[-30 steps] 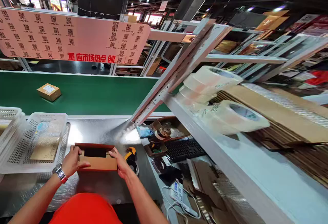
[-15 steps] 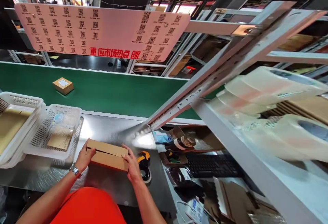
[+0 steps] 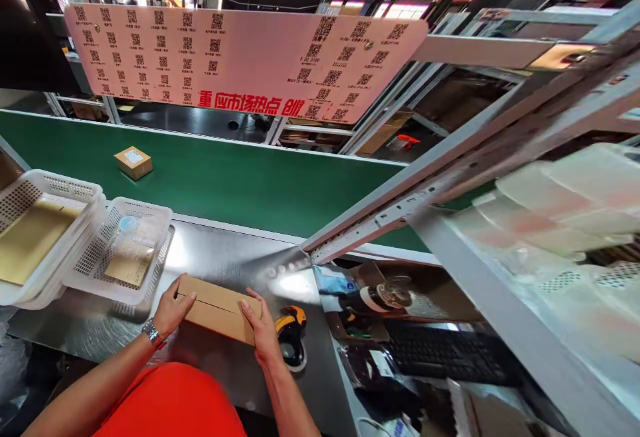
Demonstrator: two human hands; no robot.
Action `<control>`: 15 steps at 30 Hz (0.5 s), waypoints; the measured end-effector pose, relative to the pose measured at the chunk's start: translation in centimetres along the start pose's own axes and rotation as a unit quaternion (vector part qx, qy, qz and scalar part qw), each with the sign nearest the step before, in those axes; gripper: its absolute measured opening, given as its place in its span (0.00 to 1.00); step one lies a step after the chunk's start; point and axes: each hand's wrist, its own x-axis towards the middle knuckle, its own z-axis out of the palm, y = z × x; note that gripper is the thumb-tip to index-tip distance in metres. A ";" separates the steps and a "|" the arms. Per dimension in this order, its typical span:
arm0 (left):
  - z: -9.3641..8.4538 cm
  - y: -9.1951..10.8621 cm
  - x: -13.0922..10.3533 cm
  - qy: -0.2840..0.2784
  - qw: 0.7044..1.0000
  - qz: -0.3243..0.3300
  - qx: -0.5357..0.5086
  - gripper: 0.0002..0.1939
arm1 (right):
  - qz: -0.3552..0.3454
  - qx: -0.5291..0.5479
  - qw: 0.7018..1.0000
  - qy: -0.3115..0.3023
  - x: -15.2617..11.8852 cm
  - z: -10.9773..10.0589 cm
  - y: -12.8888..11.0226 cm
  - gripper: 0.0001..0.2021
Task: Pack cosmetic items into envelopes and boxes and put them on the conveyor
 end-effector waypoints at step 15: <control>0.6 -0.6 -0.6 -0.015 0.999 -0.017 0.028 0.42 | 0.008 -0.017 1.000 0.016 0.6 -0.4 0.4 0.41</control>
